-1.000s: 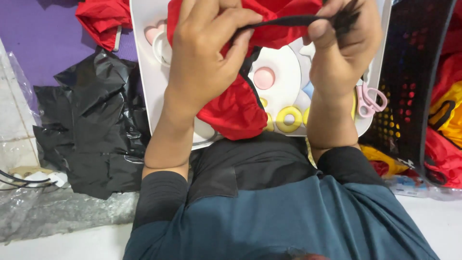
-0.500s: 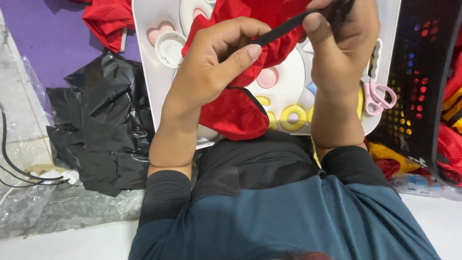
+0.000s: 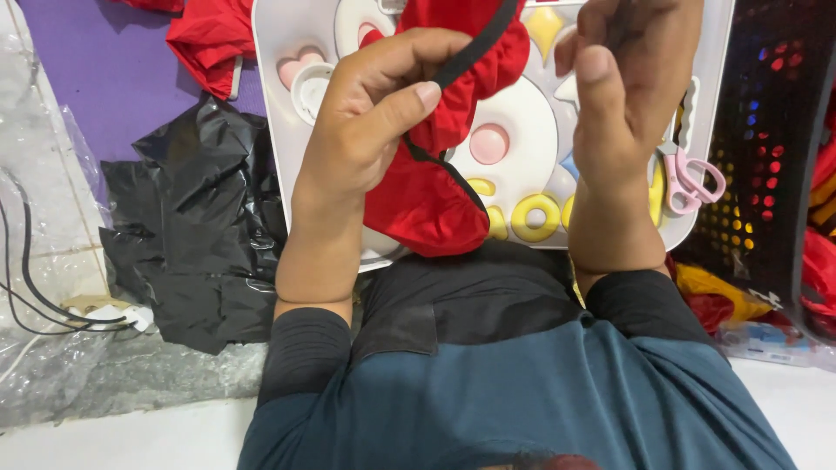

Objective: Trimming loose threads from a red garment using scissors on a work tray.

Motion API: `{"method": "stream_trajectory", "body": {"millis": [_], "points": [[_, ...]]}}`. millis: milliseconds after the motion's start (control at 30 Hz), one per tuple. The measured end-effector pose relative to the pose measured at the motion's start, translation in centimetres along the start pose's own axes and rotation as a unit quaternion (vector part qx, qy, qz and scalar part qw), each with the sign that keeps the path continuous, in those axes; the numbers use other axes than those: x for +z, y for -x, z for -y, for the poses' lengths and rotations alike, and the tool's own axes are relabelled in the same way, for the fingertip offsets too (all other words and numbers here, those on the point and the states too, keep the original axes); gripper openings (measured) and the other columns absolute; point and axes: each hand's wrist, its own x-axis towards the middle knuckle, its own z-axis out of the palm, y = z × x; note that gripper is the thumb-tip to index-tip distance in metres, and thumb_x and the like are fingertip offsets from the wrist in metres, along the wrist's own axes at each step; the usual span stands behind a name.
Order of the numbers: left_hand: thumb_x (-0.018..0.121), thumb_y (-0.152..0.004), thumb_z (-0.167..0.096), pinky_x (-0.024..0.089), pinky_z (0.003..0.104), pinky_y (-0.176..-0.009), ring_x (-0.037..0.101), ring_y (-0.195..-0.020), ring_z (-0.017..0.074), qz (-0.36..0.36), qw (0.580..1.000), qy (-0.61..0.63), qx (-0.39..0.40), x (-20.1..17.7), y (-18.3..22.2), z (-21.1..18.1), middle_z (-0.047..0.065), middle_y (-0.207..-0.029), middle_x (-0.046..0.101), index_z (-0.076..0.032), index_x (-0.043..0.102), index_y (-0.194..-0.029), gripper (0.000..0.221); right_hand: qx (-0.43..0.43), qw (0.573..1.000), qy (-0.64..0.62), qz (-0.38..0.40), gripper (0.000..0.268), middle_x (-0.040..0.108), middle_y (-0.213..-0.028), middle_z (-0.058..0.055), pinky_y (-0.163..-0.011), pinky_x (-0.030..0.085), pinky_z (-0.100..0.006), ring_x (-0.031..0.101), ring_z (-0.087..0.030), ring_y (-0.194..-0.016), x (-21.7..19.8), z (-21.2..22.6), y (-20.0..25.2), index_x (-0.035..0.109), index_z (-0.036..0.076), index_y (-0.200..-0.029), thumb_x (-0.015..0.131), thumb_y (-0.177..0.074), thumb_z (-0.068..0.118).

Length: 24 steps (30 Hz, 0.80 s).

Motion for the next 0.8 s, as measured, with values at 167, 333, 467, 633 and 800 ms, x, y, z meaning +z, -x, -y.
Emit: {"method": "stream_trajectory", "body": {"millis": [167, 333, 467, 633, 800], "points": [[0.056, -0.105, -0.013, 0.053, 0.029, -0.105, 0.065, -0.119, 0.0178, -0.018, 0.999, -0.034, -0.008, 0.4, 0.1, -1.1, 0.009, -0.136, 0.067, -0.003, 0.056, -0.143, 0.04, -0.057, 0.988, 0.138, 0.048, 0.029, 0.048, -0.11, -0.02, -0.071, 0.047, -0.039, 0.054, -0.031, -0.082, 0.2, 1.6, 0.2, 0.047, -0.006, -0.126, 0.056, -0.114, 0.018], [0.057, -0.11, -0.006, 0.062, 0.028, -0.087, 0.066, -0.105, 0.0169, -0.018, 0.996, -0.085, 0.011, 0.6, 0.2, -0.9, 0.01, -0.133, 0.065, -0.006, 0.053, -0.145, 0.036, -0.092, 0.964, 0.217, 0.121, 0.028, 0.061, -0.108, -0.024, -0.068, 0.051, -0.038, 0.065, -0.033, -0.086, -0.2, 0.9, 0.5, 0.057, -0.009, -0.129, 0.076, -0.11, -0.001], [0.06, -0.107, -0.002, 0.057, 0.027, -0.093, 0.063, -0.102, 0.0164, -0.031, 0.993, -0.113, 0.012, 0.9, 0.1, -1.0, 0.009, -0.117, 0.061, -0.004, 0.054, -0.144, 0.037, -0.106, 0.955, 0.243, 0.133, 0.027, 0.064, -0.102, -0.022, -0.068, 0.047, -0.041, 0.06, -0.033, -0.082, 0.0, 0.8, 0.3, 0.058, -0.008, -0.127, 0.077, -0.11, -0.001], [0.064, -0.103, -0.001, 0.053, 0.026, -0.088, 0.06, -0.103, 0.0161, -0.044, 0.98, -0.193, 0.004, 1.0, 0.1, -1.3, 0.007, -0.108, 0.06, -0.005, 0.056, -0.143, 0.041, -0.159, 0.94, 0.278, 0.119, 0.02, 0.067, -0.098, -0.022, -0.071, 0.046, -0.046, 0.06, -0.036, -0.079, 0.3, 0.3, 0.3, 0.059, -0.009, -0.123, 0.072, -0.112, 0.002], [0.063, -0.103, 0.001, 0.051, 0.027, -0.09, 0.059, -0.104, 0.0171, -0.036, 0.978, -0.206, 0.017, 1.0, 0.0, -1.3, 0.007, -0.112, 0.06, -0.005, 0.055, -0.145, 0.044, -0.169, 0.943, 0.264, 0.109, 0.017, 0.07, -0.099, -0.023, -0.07, 0.047, -0.045, 0.061, -0.036, -0.078, 0.7, 0.4, 0.1, 0.059, -0.01, -0.116, 0.068, -0.112, 0.005]]}}
